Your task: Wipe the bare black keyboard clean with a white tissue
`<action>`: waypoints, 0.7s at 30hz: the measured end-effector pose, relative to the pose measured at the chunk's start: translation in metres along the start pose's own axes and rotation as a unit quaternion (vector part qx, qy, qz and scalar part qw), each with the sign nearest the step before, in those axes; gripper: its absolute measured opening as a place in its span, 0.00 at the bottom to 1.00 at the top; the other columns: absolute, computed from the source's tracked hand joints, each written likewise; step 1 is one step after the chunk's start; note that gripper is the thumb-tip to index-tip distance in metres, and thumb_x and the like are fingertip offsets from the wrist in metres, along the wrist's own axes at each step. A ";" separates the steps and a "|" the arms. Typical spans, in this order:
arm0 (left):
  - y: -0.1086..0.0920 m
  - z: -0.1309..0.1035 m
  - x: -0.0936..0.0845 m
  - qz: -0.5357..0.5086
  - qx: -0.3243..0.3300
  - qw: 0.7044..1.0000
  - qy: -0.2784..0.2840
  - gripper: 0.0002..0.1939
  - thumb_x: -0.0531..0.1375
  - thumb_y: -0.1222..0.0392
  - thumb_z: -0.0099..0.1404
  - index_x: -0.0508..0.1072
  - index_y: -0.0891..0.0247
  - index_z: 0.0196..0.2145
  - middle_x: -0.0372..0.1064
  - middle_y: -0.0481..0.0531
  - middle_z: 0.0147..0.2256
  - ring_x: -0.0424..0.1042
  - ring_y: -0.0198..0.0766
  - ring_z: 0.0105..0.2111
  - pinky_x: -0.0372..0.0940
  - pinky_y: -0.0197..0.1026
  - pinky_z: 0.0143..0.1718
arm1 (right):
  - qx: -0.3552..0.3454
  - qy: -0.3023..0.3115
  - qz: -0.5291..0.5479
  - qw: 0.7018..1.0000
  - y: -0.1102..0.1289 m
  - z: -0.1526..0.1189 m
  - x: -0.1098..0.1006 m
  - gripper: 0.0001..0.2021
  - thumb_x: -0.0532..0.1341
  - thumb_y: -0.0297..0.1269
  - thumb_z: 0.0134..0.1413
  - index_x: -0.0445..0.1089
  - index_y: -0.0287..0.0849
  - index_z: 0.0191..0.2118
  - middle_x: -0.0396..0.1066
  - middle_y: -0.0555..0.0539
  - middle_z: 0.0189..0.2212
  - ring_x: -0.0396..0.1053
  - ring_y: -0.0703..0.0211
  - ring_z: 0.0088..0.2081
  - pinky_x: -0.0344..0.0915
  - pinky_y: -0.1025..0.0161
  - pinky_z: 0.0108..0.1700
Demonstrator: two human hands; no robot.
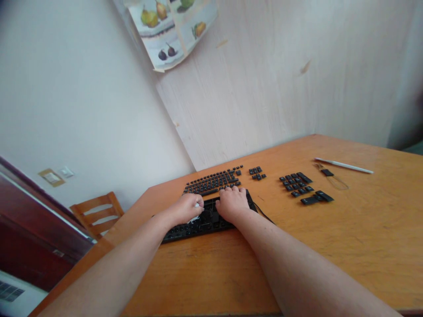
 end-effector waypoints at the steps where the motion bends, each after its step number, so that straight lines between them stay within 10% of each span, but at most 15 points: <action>1: 0.002 -0.001 -0.001 -0.031 -0.009 0.999 -0.014 0.01 0.62 0.64 0.51 0.74 0.62 0.24 0.71 0.49 0.24 0.68 0.37 0.27 0.59 0.37 0.31 | 0.001 -0.001 0.000 1.000 0.000 0.000 0.000 0.18 0.53 0.44 0.58 0.72 0.39 0.45 0.72 0.36 0.47 0.63 0.40 0.51 0.49 0.47 0.52; 10: 0.003 -0.029 -0.004 -0.327 -0.065 0.938 -0.097 0.16 0.59 0.47 0.61 0.68 0.64 0.36 0.66 0.47 0.26 0.62 0.30 0.21 0.58 0.34 0.23 | 0.008 -0.015 0.020 1.000 0.001 0.000 -0.002 0.18 0.53 0.44 0.59 0.72 0.41 0.47 0.72 0.37 0.47 0.64 0.42 0.51 0.49 0.47 0.53; 16: 0.000 -0.043 0.006 -0.533 -0.073 0.834 -0.123 0.15 0.65 0.50 0.58 0.69 0.64 0.34 0.67 0.47 0.26 0.62 0.28 0.22 0.55 0.32 0.23 | -0.034 -0.108 0.094 0.989 0.009 -0.002 -0.017 0.15 0.52 0.39 0.62 0.73 0.42 0.47 0.74 0.40 0.44 0.67 0.49 0.49 0.56 0.54 0.51; 21: 0.002 -0.047 0.017 -0.577 -0.080 0.804 -0.118 0.14 0.65 0.52 0.59 0.70 0.64 0.34 0.67 0.46 0.25 0.61 0.28 0.22 0.55 0.31 0.23 | -0.105 -0.122 0.217 0.963 0.019 -0.006 -0.017 0.14 0.52 0.35 0.63 0.74 0.42 0.45 0.76 0.43 0.41 0.71 0.55 0.45 0.63 0.61 0.48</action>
Point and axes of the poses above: each hand's wrist, its own z-axis towards the middle knuckle, its own x-axis out of the palm, y = z × x, the point moved 2 cm from there along z, towards the middle knuckle
